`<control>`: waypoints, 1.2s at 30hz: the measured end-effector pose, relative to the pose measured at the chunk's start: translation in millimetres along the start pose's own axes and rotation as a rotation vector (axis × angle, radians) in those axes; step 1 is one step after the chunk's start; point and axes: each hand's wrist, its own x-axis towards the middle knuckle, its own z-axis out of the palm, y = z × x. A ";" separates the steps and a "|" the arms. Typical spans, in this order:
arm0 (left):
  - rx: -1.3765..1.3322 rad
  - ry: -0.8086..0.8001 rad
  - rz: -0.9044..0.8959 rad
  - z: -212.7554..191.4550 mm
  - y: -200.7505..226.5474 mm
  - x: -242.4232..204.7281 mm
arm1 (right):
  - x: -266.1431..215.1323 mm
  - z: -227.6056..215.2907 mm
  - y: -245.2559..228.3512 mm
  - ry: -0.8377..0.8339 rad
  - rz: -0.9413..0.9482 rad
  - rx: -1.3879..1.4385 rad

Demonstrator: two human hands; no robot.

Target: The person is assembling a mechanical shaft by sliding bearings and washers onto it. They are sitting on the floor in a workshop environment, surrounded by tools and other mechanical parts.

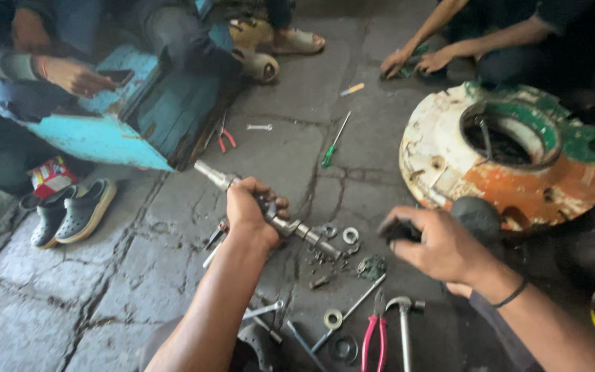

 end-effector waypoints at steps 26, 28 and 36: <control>-0.200 0.060 0.051 0.9 32.6 12.6 | 42.3 67.9 -85.3 0.181 -0.296 -0.054; -0.179 0.104 0.051 -1.4 34.8 16.3 | 43.0 72.5 -92.4 0.192 -0.349 -0.210; -0.168 0.201 0.089 -13.7 40.0 17.1 | 46.0 90.3 -99.0 0.265 -0.549 -0.423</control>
